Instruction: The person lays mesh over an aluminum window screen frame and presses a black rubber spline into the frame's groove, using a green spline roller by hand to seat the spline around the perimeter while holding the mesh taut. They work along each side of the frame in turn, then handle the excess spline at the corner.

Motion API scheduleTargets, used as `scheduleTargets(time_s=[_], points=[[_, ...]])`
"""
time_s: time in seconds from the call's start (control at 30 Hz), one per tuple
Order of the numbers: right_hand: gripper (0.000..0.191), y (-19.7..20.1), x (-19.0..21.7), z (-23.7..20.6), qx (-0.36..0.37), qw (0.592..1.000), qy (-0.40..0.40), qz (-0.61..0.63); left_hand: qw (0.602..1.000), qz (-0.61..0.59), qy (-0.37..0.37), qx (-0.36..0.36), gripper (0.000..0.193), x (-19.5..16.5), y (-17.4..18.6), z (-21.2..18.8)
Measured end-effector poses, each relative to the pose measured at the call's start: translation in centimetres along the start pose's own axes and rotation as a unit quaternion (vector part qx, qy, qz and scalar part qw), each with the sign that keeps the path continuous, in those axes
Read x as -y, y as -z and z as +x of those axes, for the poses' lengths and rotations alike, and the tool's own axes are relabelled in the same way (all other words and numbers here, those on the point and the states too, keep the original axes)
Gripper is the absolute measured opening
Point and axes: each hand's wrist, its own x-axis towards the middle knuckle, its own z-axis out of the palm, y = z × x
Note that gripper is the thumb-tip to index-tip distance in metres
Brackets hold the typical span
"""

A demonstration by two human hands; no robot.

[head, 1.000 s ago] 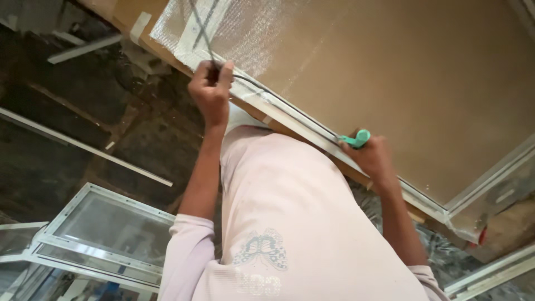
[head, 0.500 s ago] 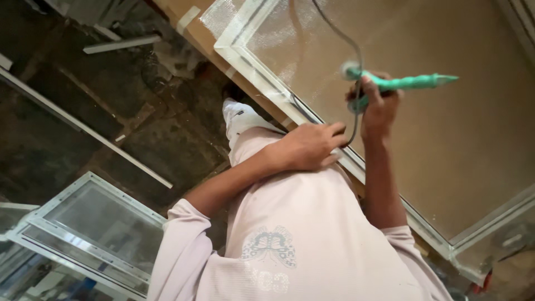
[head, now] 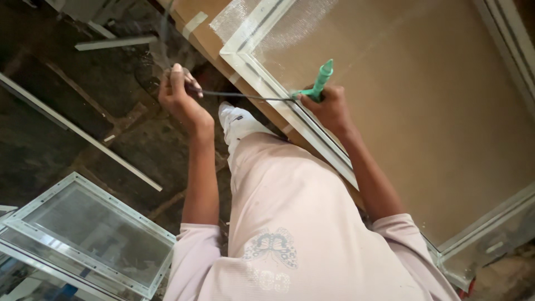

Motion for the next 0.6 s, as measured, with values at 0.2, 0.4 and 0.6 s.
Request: scheduleTargets(time_s=[0.2, 0.4, 0.6], points=[[0.022, 0.0, 1.6, 0.8, 0.044, 0.997, -0.034, -0.06, 0.982, 0.114, -0.107, 0.108, 0.016, 1.6, 1.7, -0.8], [0.025, -0.5, 1.9, 1.0, 0.045, 0.995, -0.033, -0.086, 0.995, 0.051, 0.059, 0.062, 0.022, 5.9, 0.8, -0.6], [0.026, -0.7, 2.1, 2.2, 0.056, 0.995, -0.041, -0.077, 0.985, 0.025, 0.009, 0.168, 0.025, 9.0, 2.1, 0.5]])
